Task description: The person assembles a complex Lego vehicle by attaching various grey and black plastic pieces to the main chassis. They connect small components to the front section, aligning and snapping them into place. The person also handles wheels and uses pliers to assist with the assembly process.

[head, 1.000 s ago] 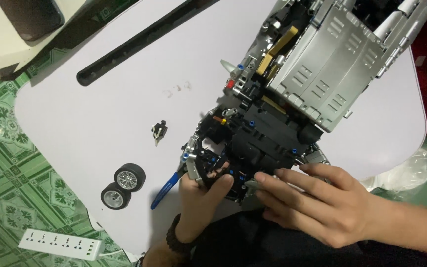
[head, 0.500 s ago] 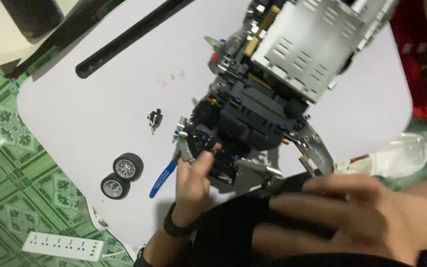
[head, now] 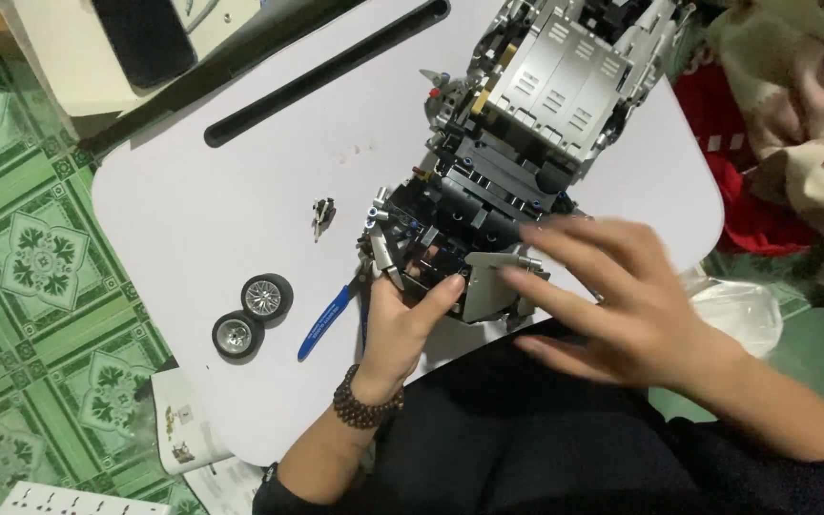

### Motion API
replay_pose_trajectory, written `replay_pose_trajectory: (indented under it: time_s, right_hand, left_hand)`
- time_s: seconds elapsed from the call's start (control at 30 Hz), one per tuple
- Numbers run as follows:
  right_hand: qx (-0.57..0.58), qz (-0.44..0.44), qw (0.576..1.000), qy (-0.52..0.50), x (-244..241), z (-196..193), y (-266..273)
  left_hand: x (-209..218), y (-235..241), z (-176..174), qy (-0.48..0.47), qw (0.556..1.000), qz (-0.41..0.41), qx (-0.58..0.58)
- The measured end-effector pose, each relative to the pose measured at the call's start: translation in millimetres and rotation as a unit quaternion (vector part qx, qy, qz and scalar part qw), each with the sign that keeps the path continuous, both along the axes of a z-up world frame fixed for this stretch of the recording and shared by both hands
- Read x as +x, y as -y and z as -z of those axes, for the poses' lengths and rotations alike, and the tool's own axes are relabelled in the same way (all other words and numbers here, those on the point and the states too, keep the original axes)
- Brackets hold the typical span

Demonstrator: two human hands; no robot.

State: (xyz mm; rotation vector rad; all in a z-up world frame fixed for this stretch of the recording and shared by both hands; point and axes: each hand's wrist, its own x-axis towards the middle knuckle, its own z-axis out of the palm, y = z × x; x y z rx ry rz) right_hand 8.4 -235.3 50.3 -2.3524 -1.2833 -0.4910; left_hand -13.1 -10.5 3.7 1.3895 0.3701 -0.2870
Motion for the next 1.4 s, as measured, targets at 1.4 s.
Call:
replay_pose_trajectory:
  time_s: [1.4]
  right_hand:
    - [-0.066, 0.063, 0.987, -0.135, 12.6, 10.4, -31.4]
  left_hand:
    - [-8.6, -1.0, 19.9, -0.080, 0.990, -0.045, -0.107]
